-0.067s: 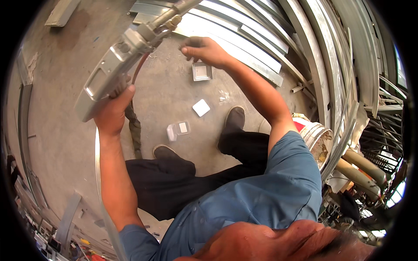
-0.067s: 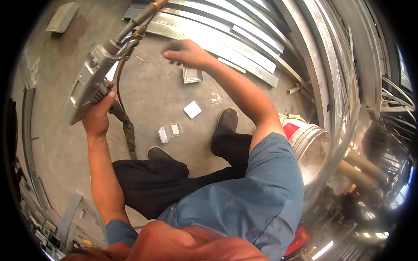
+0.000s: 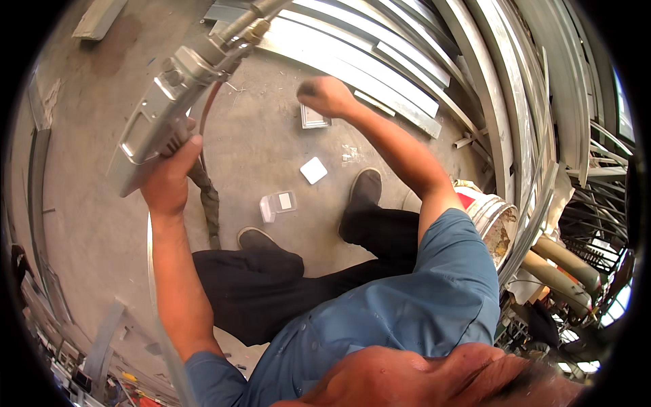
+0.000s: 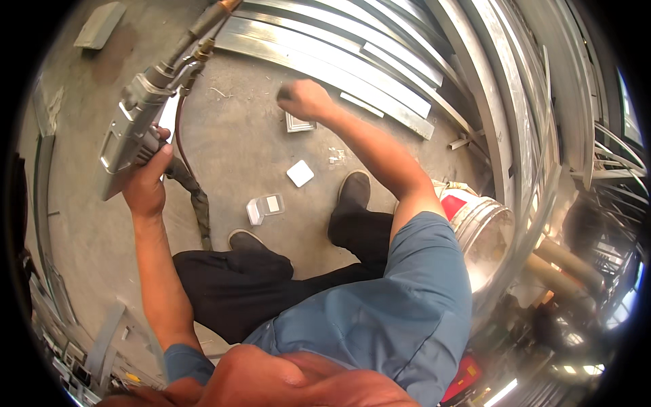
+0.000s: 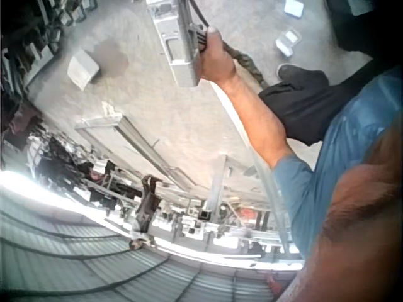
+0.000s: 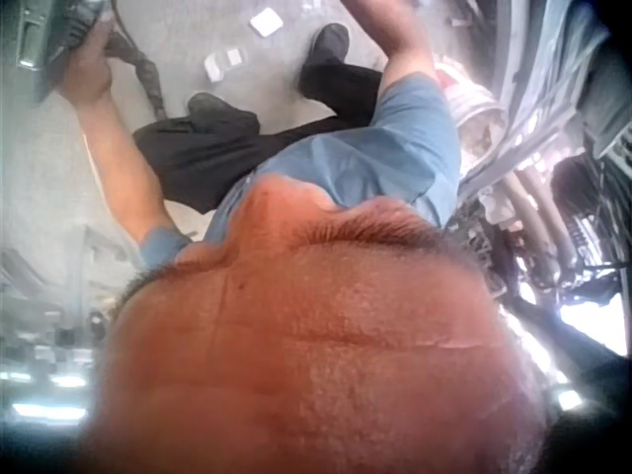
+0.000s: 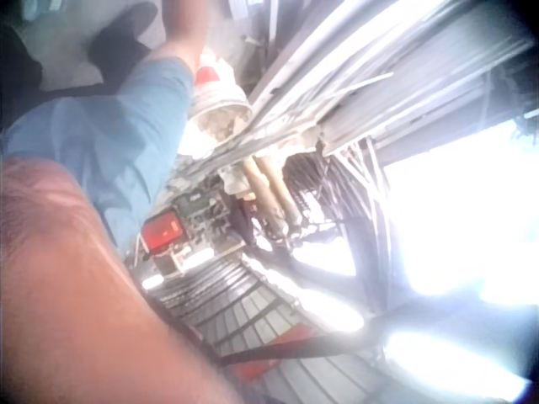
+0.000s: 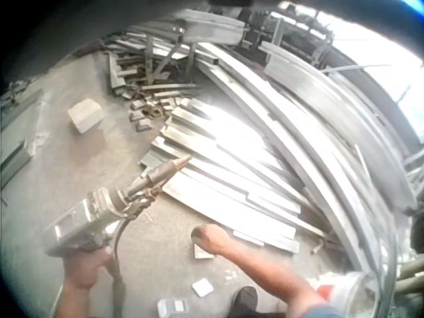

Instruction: The person sits on the floor and assembles small metal parts into a handheld tool. They open a small box, remove a metal ring and a plastic bag with a small component, insert the ring into the tool, and use a screwdriver to tighten a screw.

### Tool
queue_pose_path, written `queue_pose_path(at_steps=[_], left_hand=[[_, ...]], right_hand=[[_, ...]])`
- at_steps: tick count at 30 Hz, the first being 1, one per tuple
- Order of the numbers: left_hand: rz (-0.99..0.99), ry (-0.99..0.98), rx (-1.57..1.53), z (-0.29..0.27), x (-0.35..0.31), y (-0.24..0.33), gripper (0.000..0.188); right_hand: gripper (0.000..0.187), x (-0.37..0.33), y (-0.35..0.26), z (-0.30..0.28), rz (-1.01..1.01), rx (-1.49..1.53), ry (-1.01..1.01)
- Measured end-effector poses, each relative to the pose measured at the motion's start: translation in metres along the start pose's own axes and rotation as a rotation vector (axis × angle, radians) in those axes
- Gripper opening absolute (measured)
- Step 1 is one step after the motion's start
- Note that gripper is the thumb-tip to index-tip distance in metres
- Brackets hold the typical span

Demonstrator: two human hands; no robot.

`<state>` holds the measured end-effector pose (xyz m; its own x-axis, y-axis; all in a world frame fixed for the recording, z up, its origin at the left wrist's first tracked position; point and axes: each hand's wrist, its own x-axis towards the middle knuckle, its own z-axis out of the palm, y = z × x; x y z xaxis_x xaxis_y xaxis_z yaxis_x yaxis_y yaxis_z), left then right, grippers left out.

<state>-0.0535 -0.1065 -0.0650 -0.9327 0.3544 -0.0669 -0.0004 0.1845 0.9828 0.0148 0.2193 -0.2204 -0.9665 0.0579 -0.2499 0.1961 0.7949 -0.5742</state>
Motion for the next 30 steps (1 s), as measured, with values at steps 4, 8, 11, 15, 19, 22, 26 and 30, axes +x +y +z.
queue_pose_path(at_steps=[4, 8, 11, 15, 19, 22, 26, 30], left_hand=[[-0.027, 0.065, 0.006, -0.011, -0.004, 0.005, 0.042], [0.053, 0.088, -0.045, -0.011, -0.006, 0.004, 0.032], [0.006, 0.06, -0.035, -0.015, -0.011, 0.005, 0.044], [-0.004, 0.073, -0.067, -0.013, -0.015, 0.005, 0.039], [-0.037, 0.08, 0.24, -0.021, -0.023, 0.001, 0.029], [-0.093, 0.046, 0.066, -0.008, -0.017, 0.006, 0.032], [0.045, 0.08, 0.114, -0.013, -0.02, 0.004, 0.036], [0.154, 0.073, 0.275, -0.008, -0.02, 0.016, 0.033]], right_hand=[[0.02, -0.006, 0.042, 0.059, 0.081, -0.321, -0.056], [0.019, -0.008, 0.064, 0.083, 0.143, -0.424, -0.115], [0.019, -0.005, 0.061, 0.086, 0.215, -0.433, -0.163], [0.02, -0.005, 0.064, 0.091, 0.169, -0.457, -0.134], [0.021, -0.002, 0.057, 0.099, 0.231, -0.471, -0.114], [0.024, -0.009, 0.08, 0.1, 0.179, -0.477, 0.001], [0.023, -0.011, 0.057, 0.106, 0.022, -0.474, 0.024], [0.022, -0.009, 0.059, 0.104, -0.001, -0.521, 0.029]])
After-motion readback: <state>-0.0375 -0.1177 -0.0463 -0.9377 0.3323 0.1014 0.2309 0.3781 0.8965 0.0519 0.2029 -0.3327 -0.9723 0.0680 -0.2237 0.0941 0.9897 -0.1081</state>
